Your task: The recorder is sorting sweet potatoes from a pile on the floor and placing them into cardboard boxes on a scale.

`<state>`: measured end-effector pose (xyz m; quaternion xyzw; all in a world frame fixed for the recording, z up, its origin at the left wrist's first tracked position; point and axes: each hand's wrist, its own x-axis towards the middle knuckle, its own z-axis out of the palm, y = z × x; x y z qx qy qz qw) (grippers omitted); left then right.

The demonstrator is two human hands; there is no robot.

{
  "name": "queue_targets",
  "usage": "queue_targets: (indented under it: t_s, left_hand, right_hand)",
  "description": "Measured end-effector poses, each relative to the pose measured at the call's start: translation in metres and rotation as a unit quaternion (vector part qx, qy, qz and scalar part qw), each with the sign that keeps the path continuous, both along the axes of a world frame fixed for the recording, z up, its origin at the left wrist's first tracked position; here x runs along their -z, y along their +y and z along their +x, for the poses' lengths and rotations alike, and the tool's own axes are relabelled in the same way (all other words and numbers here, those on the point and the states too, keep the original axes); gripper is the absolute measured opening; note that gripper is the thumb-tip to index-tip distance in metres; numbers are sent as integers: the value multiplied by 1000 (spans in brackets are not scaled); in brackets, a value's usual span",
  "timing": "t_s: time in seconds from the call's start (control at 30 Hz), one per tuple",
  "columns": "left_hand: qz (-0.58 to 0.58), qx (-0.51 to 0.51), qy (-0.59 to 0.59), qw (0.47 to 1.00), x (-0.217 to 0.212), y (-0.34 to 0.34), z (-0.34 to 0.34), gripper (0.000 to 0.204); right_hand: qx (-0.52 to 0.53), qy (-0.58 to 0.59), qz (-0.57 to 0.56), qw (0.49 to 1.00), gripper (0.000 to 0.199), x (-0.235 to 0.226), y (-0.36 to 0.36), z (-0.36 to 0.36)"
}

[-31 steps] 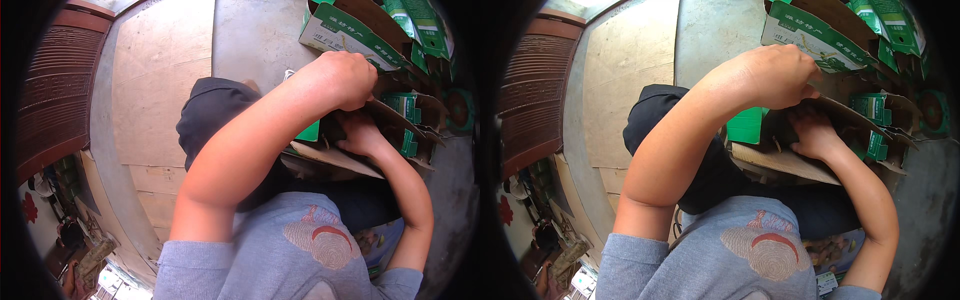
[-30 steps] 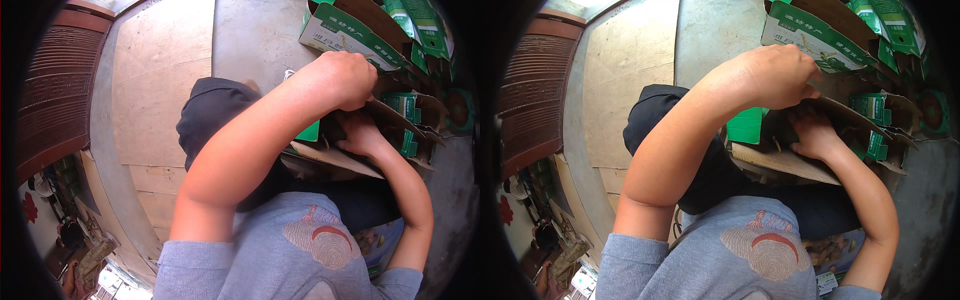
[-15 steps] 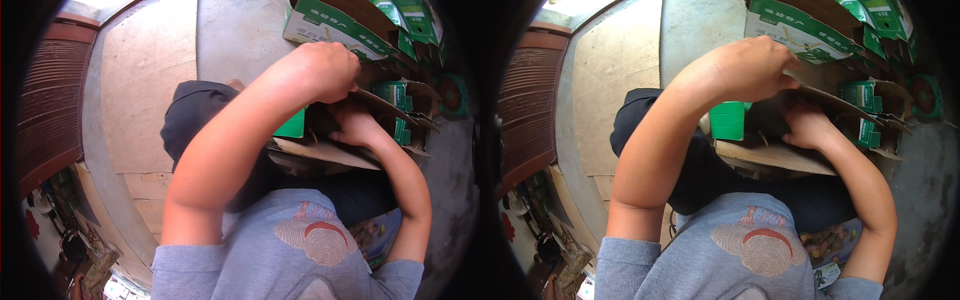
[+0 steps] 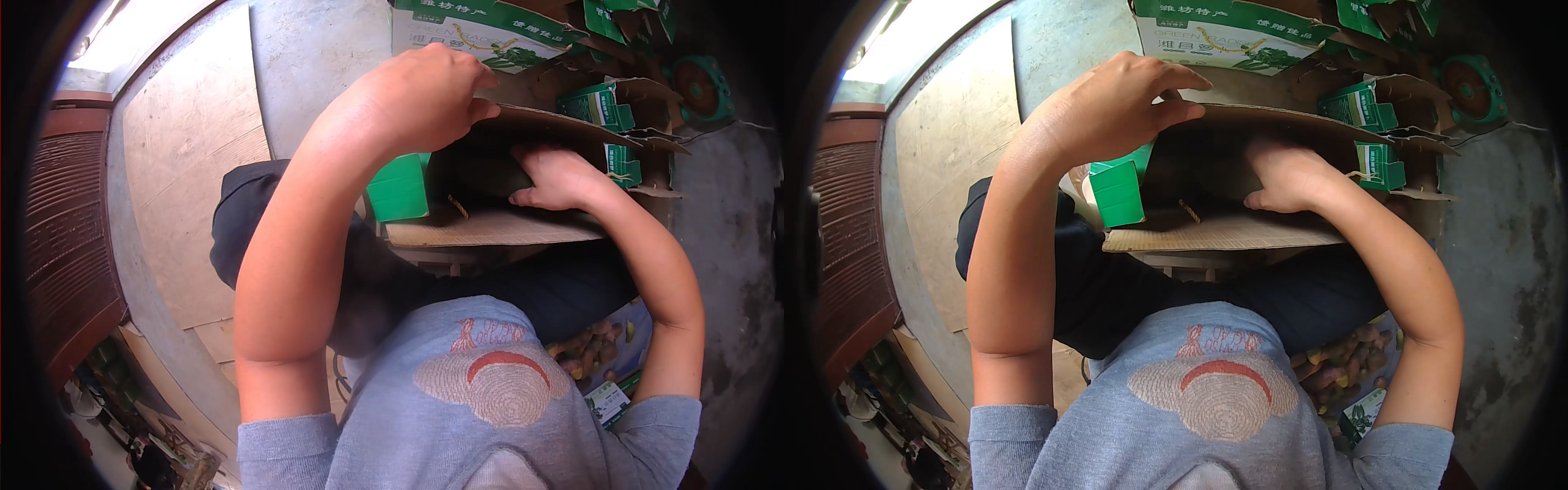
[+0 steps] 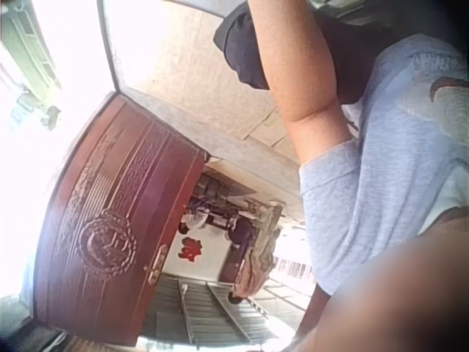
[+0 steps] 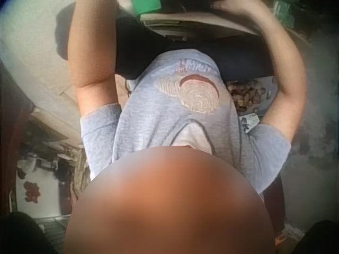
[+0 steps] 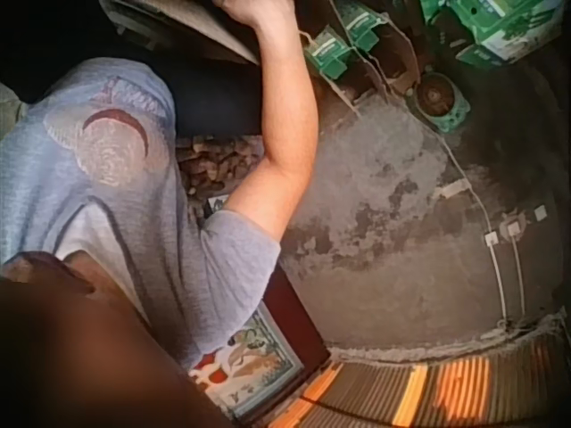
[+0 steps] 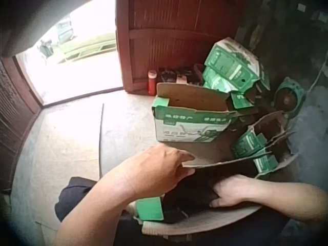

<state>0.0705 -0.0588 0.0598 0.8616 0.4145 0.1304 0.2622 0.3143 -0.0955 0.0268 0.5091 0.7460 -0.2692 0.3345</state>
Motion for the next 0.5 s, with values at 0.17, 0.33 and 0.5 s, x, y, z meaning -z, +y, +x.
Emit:
queue_targets:
  t_s: [0.17, 0.33, 0.5]
  left_hand:
    - [18, 0, -25, 1000, 8, 1, 0, 28]
    - [7, 1, -24, 1000, 6, 2, 2, 28]
    - [-9, -3, -27, 1000, 3, 2, 4, 28]
  right_hand:
    - [-27, 2, -22, 999, 72, 12, 3, -1]
    - [-68, 23, -69, 995, 75, 34, 7, 6]
    - [-37, 81, -86, 992, 83, 53, 17, 27]
